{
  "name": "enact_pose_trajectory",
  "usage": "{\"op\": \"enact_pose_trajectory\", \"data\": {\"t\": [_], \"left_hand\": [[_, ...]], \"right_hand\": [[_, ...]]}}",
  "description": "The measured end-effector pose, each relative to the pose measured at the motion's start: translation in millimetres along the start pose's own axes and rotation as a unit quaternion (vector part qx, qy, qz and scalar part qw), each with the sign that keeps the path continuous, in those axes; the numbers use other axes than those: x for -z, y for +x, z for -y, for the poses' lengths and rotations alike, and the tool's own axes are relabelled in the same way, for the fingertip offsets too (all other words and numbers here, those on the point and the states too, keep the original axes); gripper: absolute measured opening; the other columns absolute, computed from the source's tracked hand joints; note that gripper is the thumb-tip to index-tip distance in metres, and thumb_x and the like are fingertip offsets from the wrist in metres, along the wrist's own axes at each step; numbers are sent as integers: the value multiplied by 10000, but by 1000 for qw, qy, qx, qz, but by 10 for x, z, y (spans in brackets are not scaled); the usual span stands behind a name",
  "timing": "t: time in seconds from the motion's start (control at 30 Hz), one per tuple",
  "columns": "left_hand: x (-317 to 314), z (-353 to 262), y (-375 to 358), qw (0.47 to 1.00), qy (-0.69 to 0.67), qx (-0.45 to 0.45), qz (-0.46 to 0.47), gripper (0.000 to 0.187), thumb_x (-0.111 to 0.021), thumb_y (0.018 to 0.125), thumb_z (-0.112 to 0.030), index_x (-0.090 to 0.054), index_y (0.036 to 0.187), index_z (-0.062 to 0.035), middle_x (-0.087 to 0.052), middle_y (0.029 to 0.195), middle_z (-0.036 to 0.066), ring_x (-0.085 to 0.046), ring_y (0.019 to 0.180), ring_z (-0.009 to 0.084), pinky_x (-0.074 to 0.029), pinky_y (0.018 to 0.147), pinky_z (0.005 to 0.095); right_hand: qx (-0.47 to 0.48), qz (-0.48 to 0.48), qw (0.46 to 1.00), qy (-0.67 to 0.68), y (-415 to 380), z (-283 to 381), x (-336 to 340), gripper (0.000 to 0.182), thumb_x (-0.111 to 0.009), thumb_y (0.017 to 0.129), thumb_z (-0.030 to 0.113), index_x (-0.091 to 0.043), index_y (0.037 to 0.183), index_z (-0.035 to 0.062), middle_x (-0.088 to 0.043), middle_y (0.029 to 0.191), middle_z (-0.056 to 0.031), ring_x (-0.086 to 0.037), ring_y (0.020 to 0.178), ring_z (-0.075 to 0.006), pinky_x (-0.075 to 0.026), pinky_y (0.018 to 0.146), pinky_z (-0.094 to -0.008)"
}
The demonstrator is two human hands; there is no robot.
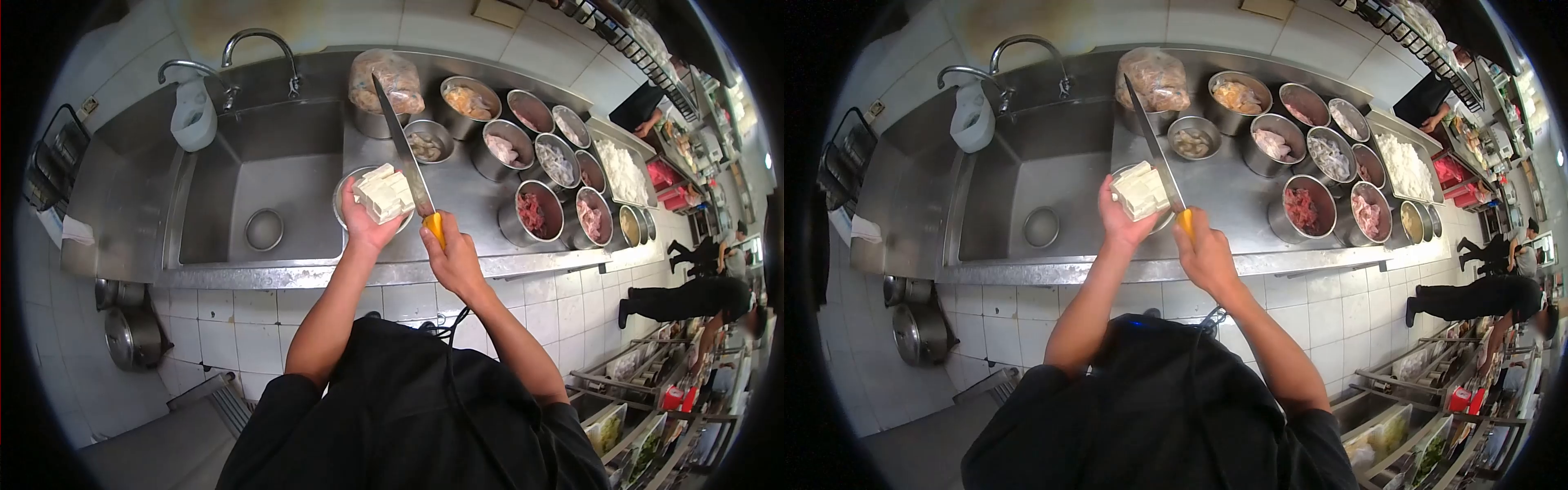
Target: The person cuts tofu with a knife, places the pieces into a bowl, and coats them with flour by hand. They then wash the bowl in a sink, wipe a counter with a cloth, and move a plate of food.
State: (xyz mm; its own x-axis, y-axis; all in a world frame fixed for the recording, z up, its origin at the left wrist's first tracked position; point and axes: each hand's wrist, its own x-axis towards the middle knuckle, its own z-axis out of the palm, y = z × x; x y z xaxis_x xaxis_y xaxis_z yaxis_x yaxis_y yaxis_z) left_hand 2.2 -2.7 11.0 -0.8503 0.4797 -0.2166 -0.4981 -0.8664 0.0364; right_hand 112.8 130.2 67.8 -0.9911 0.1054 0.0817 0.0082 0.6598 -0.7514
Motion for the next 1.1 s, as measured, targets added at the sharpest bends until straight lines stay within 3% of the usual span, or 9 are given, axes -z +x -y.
{"op": "enact_pose_trajectory", "data": {"t": [0.27,0.47,0.77,0.87,1.0,1.1], "left_hand": [[113,61,21,1000,4,24,18,658,-396,847,-550,-462,1273,-53,-515,1253,141,-473,1169,336,-305,1012,530],[51,61,-31,998,-12,44,51,623,-408,851,-509,-492,1211,-7,-527,1162,187,-468,1111,369,-334,996,554],[53,-60,-77,997,52,44,22,592,-411,849,-487,-502,1175,-1,-565,1094,176,-536,1049,360,-383,951,566],[153,-173,-62,997,49,46,41,612,-395,863,-499,-463,1232,-16,-515,1200,195,-463,1167,376,-302,1018,608],[262,-298,-21,997,66,31,39,629,-372,879,-498,-419,1282,-18,-452,1299,204,-429,1207,382,-295,1000,628],[362,-392,47,996,73,27,46,647,-376,883,-497,-393,1304,-5,-418,1336,216,-412,1223,387,-311,1002,593]], "right_hand": [[16,17,1000,-17,-4,-136,-94,319,-509,900,190,-408,1151,22,-597,723,-279,-581,704,-473,-458,628,-518],[37,17,998,-44,-47,-162,-127,297,-510,895,188,-411,1117,16,-589,671,-260,-574,672,-474,-449,624,-535],[-20,101,993,-48,7,-125,-147,277,-509,891,200,-404,1061,8,-590,731,-286,-565,744,-489,-432,677,-551],[-17,129,989,-69,82,-208,-262,302,-500,894,222,-399,1078,4,-592,771,-297,-565,782,-486,-432,708,-543],[-39,164,983,-69,196,-204,-378,336,-494,895,247,-398,1095,-6,-597,810,-302,-569,823,-478,-437,739,-531],[-26,168,982,-84,272,-239,-471,358,-496,893,255,-398,1109,-13,-600,825,-302,-571,827,-477,-439,750,-526]]}}
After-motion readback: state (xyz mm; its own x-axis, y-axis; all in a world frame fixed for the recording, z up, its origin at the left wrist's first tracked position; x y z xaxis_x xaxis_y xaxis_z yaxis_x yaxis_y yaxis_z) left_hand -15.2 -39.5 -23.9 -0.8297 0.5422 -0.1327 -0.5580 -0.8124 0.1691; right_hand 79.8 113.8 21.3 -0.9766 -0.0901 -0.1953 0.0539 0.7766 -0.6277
